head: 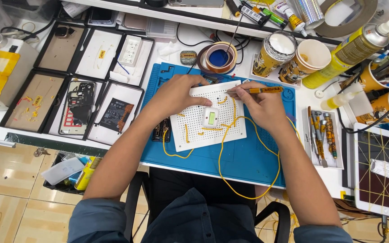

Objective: Soldering electronic components onto a white prototyping board on a repair bench.

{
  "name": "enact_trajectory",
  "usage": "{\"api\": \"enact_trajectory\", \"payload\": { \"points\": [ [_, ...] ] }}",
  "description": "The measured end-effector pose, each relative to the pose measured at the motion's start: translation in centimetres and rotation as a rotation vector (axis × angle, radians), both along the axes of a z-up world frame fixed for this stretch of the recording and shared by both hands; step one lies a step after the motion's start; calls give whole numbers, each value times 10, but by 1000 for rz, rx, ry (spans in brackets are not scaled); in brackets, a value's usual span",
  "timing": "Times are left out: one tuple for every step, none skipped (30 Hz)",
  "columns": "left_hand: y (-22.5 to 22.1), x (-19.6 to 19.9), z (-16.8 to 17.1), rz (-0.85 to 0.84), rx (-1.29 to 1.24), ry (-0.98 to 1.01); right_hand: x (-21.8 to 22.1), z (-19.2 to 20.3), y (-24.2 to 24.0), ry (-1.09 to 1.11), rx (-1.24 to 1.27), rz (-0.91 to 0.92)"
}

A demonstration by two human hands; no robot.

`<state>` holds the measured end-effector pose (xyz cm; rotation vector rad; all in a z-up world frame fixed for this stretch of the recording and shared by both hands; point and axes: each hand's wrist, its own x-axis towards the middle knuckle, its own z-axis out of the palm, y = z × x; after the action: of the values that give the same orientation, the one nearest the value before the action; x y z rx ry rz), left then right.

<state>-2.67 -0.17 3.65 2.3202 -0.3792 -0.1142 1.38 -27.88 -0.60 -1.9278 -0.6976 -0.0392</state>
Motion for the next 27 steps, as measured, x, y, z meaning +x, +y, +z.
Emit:
{"api": "enact_trajectory", "payload": {
  "points": [
    [0,0,-1,2,-1,0,1,-1,-2,0,-1,2],
    [0,0,-2,2,0,-6,3,-2,-3,-5,-13,-1],
    [-1,0,-3,2,2,-13,5,-3,-5,-10,-25,-4],
    [-1,1,-4,2,2,-12,3,-1,-4,-10,-24,-4],
    [-1,1,-4,2,6,-16,2,2,-3,-14,-44,-4],
    [-2,2,-5,1,9,-20,-1,4,-2,-19,-63,-7],
    [-2,1,-4,-1,10,-20,-2,6,0,-18,-62,-8],
    [-2,0,-3,0,17,-12,-3,9,2,-31,-92,-6],
    [-2,-1,-3,0,25,-4,-4,12,4,-45,-122,-4],
    [-2,0,-3,0,24,-3,-5,12,4,-44,-123,-4],
    [-2,1,-3,-2,27,-3,-6,12,4,-55,-132,-12],
    [-2,1,-3,-3,30,-4,-6,12,4,-68,-141,-19],
    [-2,1,-2,-3,30,-4,-8,13,4,-68,-141,-19],
    [-2,1,-1,-3,34,-6,-10,14,5,-72,-164,-30],
    [-2,1,0,-3,37,-7,-12,14,5,-77,-188,-42],
    [-3,2,-2,-3,38,-8,-11,12,5,-77,-187,-41],
    [-3,3,-4,-5,34,-16,-9,10,4,-135,-206,-49],
    [-3,4,-5,-7,31,-26,-8,7,4,-192,-225,-55],
    [-4,5,-6,-6,31,-26,-9,6,6,-193,-224,-54],
    [-4,5,-7,-4,35,-36,-11,4,8,-219,-235,-73],
    [-4,6,-8,-3,40,-45,-13,3,10,-246,-245,-92],
    [-4,7,-9,-6,40,-45,-12,-2,11,-246,-246,-94],
    [-4,8,-9,-7,45,-49,-11,-6,12,-268,-252,-115],
    [-3,8,-10,-5,49,-51,-10,-10,13,-289,-260,-134],
    [-4,6,-10,-6,47,-50,-11,-13,13,-288,-261,-133],
    [-3,6,-10,-5,40,-45,-10,-15,14,-266,-255,-162],
    [-3,6,-10,-4,33,-40,-9,-17,14,-244,-249,-191]
  ]
}}
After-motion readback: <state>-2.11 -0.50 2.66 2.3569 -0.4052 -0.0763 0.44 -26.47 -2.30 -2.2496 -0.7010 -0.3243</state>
